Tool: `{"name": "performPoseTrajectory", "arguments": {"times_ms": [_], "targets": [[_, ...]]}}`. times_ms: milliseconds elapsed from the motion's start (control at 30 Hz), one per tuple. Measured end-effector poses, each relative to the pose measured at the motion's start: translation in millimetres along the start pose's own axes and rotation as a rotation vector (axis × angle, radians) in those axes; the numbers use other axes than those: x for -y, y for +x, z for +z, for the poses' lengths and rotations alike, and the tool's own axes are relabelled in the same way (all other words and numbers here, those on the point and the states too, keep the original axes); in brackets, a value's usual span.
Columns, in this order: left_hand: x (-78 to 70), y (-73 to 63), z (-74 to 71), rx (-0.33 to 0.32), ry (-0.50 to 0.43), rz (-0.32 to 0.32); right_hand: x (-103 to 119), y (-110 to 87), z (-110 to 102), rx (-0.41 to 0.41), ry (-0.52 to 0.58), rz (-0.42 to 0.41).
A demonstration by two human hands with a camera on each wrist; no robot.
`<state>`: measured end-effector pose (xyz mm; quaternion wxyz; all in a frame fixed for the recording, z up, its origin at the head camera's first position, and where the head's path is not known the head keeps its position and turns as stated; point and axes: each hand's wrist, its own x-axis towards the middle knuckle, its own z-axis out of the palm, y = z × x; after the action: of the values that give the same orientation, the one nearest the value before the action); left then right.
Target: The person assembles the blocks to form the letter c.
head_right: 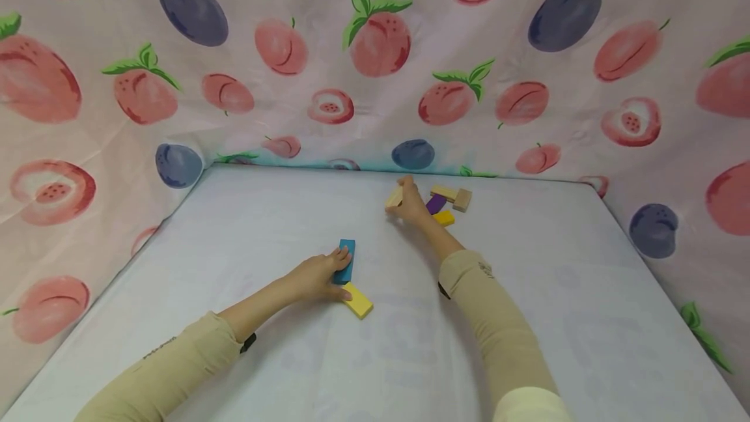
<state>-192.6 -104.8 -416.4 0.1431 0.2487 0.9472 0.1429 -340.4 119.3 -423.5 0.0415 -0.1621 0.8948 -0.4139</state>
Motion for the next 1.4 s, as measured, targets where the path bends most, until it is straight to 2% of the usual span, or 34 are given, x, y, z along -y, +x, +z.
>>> {"name": "performPoseTrajectory", "arguments": {"times_ms": [233, 433, 633, 733, 833, 933, 967, 1033, 1067, 1100, 1133, 1167, 1200, 1267, 1300, 1333, 1400], "targets": [[0.2, 1.0, 0.2, -0.004, 0.005, 0.007, 5.4, -4.2, 3.2, -0.003, 0.046, -0.021], [-0.6, 0.5, -0.9, 0.001, 0.003, 0.004, 9.0, -5.6, 7.6, 0.004, 0.168, 0.027], [-0.7, 0.6, -0.5, -0.004, -0.002, 0.014, 15.2, -4.7, 12.4, 0.004, 0.177, 0.074], [-0.8, 1.0, -0.5, -0.007, 0.001, 0.012, 15.0, -2.5, 16.1, 0.019, 0.233, 0.085], [-0.9, 1.0, -0.7, -0.006, 0.009, 0.011, -30.9, 28.1, 31.8, 0.033, 0.342, 0.008], [-0.6, 1.3, -0.6, -0.003, 0.008, 0.013, -73.3, 55.3, 45.7, 0.084, 0.408, -0.065], [-0.5, 1.3, -0.6, -0.001, 0.008, 0.012, -81.4, 62.8, 49.5, 0.097, 0.4, -0.053], [-0.5, 1.1, -0.5, 0.001, 0.0, 0.005, -84.8, 66.6, 55.3, 0.126, 0.386, -0.062], [-0.4, 1.1, -0.4, 0.001, -0.002, 0.002, -71.5, 57.8, 53.8, 0.141, 0.375, -0.053], [-0.3, 1.0, -0.4, 0.003, -0.005, -0.002, -72.7, 59.8, 57.2, 0.148, 0.361, -0.045], [-0.2, 1.0, -0.4, 0.003, -0.007, -0.006, -76.8, 63.6, 62.1, 0.145, 0.352, -0.053], [-0.1, 1.1, -0.3, 0.004, -0.006, -0.01, -78.6, 66.4, 66.7, 0.143, 0.323, -0.024], [0.0, 1.1, -0.3, 0.005, -0.006, -0.013, -85.9, 71.6, 71.7, 0.142, 0.333, -0.036], [0.3, 1.2, -0.2, 0.007, -0.004, -0.013, -92.3, 76.9, 79.0, 0.148, 0.335, -0.004], [0.4, 1.2, -0.2, 0.007, -0.002, -0.011, -105.0, 87.2, 85.4, 0.139, 0.324, 0.009], [0.4, 1.3, -0.2, 0.006, -0.002, -0.008, -107.0, 88.2, 88.2, 0.129, 0.322, -0.007], [0.4, 1.2, -0.2, 0.002, -0.004, -0.001, -93.3, 82.1, 86.5, 0.138, 0.283, 0.058]]}}
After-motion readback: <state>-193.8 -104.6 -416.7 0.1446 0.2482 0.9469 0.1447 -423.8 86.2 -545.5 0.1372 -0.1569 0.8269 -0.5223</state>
